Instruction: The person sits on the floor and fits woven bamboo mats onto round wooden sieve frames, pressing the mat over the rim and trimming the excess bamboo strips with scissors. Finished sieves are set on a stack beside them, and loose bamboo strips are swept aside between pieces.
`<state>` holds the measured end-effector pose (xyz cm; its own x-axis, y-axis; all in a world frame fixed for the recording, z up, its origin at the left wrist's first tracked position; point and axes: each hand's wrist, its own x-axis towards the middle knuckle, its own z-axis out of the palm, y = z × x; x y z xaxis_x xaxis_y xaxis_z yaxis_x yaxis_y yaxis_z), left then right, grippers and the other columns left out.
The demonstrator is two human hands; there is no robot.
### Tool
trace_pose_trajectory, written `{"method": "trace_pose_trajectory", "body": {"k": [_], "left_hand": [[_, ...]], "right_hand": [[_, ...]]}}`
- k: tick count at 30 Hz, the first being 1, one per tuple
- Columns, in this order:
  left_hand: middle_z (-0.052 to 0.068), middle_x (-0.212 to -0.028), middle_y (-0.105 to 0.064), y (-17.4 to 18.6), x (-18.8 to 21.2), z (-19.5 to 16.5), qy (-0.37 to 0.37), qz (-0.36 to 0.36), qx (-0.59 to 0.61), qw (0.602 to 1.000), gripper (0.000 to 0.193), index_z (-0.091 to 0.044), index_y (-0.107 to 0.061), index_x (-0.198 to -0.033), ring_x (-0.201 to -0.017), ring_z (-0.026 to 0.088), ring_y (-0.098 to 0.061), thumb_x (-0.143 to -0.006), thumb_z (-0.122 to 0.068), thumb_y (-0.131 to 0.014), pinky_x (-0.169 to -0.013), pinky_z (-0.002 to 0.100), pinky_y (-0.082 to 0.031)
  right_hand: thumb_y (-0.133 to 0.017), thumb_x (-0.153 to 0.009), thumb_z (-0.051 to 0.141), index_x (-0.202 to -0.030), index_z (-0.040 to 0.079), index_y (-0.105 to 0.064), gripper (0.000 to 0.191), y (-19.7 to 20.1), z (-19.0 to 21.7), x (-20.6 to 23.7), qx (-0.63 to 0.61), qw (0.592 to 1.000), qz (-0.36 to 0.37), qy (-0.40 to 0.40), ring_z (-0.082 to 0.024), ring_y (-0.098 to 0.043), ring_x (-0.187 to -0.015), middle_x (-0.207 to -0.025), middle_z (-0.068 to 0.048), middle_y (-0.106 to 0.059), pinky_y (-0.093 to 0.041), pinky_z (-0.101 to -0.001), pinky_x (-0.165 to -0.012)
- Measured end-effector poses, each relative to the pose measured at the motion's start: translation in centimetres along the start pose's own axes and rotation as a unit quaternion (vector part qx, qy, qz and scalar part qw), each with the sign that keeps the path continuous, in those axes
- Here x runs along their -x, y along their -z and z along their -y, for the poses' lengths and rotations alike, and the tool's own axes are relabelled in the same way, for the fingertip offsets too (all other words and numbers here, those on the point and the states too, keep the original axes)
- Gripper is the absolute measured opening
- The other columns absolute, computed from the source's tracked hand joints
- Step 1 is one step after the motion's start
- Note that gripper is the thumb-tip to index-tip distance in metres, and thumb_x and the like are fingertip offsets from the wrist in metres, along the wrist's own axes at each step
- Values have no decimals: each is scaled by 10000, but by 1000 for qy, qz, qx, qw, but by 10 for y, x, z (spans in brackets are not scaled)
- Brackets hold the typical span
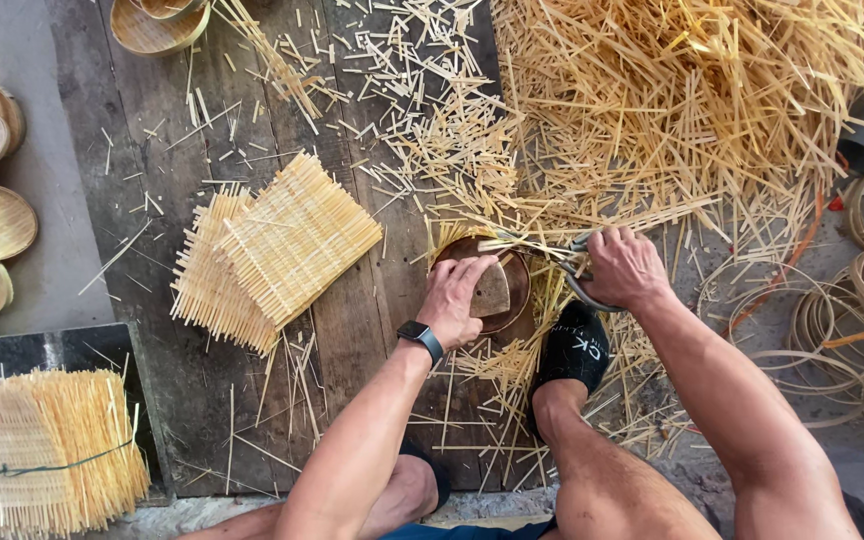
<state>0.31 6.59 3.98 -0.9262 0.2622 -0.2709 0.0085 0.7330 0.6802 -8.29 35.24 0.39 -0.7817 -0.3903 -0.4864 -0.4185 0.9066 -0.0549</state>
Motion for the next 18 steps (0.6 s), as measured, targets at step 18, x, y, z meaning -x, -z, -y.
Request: {"method": "trace_pose_trajectory", "body": {"k": [18], "left_hand": [[217,-1455,-453,-27,8,-11,39,-208,53,976,1132,-54,-314,-1505,-1378,410,-434,-578,-266,-928,-1194,481,-363]], "right_hand": [[-641,-826,347,-1180,-13,-614,505,1,6,-4,24,1000,10,-12,-299,-656,-1061,-1125,-214,-665,-572,-392,-889]]}}
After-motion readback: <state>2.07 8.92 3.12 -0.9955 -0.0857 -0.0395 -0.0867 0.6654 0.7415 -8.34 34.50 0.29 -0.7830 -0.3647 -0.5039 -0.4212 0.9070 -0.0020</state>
